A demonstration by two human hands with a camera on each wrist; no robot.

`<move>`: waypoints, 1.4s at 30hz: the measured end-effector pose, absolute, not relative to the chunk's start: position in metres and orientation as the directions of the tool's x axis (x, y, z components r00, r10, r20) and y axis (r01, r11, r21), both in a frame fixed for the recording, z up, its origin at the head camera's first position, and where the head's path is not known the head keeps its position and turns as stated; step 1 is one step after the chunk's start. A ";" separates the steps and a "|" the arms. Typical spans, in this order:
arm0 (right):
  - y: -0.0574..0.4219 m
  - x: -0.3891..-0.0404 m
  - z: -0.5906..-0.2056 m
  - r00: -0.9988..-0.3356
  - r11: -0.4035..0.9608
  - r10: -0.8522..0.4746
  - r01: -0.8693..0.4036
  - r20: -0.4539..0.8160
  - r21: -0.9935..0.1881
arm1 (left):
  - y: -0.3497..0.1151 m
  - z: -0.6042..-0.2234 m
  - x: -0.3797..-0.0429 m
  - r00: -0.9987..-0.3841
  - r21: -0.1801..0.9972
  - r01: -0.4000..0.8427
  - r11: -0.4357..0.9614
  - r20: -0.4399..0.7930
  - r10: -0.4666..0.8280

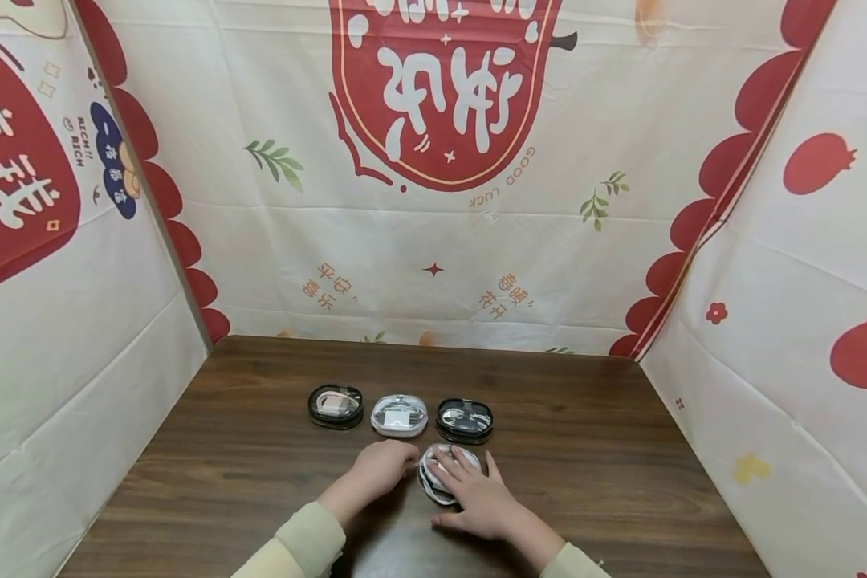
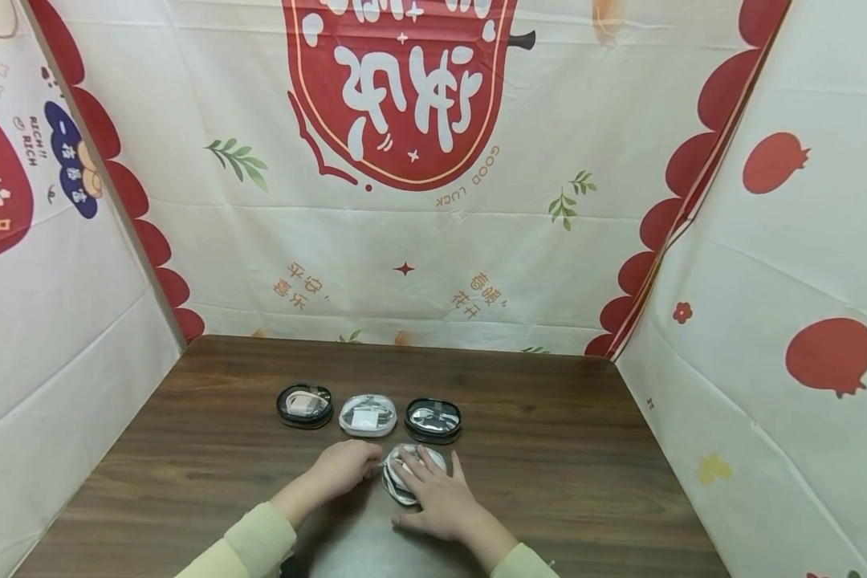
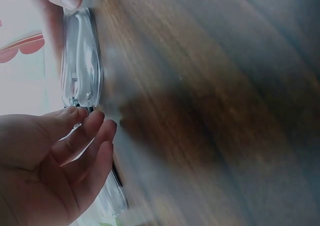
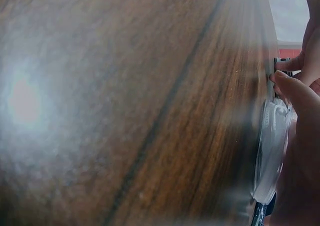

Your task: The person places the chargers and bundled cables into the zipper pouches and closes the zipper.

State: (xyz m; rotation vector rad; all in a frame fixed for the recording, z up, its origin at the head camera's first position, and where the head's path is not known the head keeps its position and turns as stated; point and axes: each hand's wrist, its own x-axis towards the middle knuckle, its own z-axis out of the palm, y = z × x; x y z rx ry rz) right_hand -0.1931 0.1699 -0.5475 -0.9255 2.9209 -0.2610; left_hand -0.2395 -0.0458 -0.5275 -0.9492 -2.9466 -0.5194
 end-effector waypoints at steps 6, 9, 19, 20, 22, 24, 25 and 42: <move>0.170 -0.194 -0.547 -0.816 0.803 -0.578 -0.567 -0.009 -0.183 | -0.046 -0.530 -0.237 -0.814 0.350 0.570 0.744 0.111 0.571; 0.170 -0.195 -0.548 -0.815 0.801 -0.580 -0.568 -0.011 -0.190 | -0.047 -0.532 -0.237 -0.815 0.367 0.566 0.738 0.109 0.570; 0.168 -0.189 -0.554 -0.825 0.801 -0.563 -0.556 0.033 -0.221 | -0.047 -0.536 -0.237 -0.847 0.319 0.528 0.787 0.127 0.516; 0.168 -0.188 -0.553 -0.827 0.806 -0.561 -0.557 0.041 -0.202 | -0.046 -0.536 -0.237 -0.848 0.316 0.527 0.789 0.133 0.513; 0.167 -0.187 -0.551 -0.828 0.813 -0.557 -0.561 0.073 -0.159 | -0.045 -0.536 -0.238 -0.849 0.305 0.526 0.793 0.145 0.508; 0.166 -0.188 -0.548 -0.832 0.822 -0.547 -0.555 0.096 -0.127 | -0.043 -0.536 -0.240 -0.847 0.289 0.530 0.797 0.151 0.509; 0.165 -0.190 -0.548 -0.833 0.824 -0.544 -0.554 0.105 -0.123 | -0.042 -0.536 -0.242 -0.848 0.281 0.529 0.800 0.151 0.508; 0.165 -0.198 -0.555 -0.838 0.820 -0.545 -0.534 0.005 -0.206 | -0.041 -0.533 -0.243 -0.841 0.262 0.538 0.801 0.110 0.529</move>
